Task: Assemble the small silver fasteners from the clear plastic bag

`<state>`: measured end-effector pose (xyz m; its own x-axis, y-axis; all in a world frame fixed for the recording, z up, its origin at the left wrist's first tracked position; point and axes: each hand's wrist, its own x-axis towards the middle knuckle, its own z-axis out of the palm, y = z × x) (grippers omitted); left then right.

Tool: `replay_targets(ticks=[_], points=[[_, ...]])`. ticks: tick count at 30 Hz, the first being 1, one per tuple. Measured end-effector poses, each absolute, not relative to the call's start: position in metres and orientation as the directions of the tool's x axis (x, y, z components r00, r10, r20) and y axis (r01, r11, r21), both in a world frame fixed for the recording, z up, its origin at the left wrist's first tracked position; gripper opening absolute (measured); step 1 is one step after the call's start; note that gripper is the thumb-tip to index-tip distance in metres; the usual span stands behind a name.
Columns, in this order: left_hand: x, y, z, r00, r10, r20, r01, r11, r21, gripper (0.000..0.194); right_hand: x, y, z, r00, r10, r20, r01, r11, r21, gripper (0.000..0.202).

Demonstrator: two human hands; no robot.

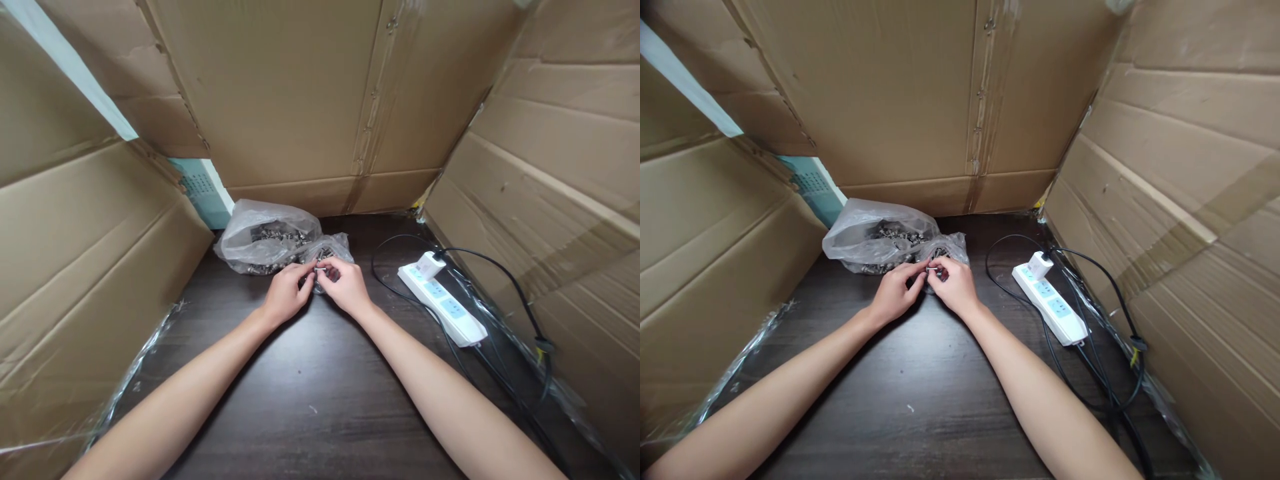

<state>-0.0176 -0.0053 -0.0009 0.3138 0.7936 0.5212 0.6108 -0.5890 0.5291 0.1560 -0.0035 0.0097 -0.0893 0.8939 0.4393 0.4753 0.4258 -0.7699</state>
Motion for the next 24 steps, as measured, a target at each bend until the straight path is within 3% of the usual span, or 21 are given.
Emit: replay_targets(ticks=[5,9,14,19,24], points=[[-0.018,-0.005,-0.003,0.347,0.773,0.531,0.572,-0.623,0.534,0.041,0.156,-0.005,0.009,-0.074,0.897,0.436,0.449,0.421,-0.788,0.014],[-0.017,-0.006,0.002,0.323,0.801,0.504,0.544,-0.593,0.594,0.031,0.156,-0.005,0.011,-0.079,0.888,0.454,0.447,0.438,-0.78,0.014],[-0.016,-0.008,0.007,0.276,0.837,0.473,0.535,-0.542,0.648,0.024,0.157,-0.005,0.013,-0.107,0.837,0.537,0.539,0.503,-0.676,0.018],[-0.015,-0.008,0.007,0.168,0.876,0.451,0.514,-0.469,0.719,0.02,0.159,-0.003,0.01,0.036,0.815,0.578,0.743,0.364,-0.561,0.017],[-0.014,-0.007,0.008,0.123,0.902,0.415,0.51,-0.416,0.753,0.02,0.16,0.0,0.007,0.01,0.888,0.46,0.818,0.257,-0.514,0.019]])
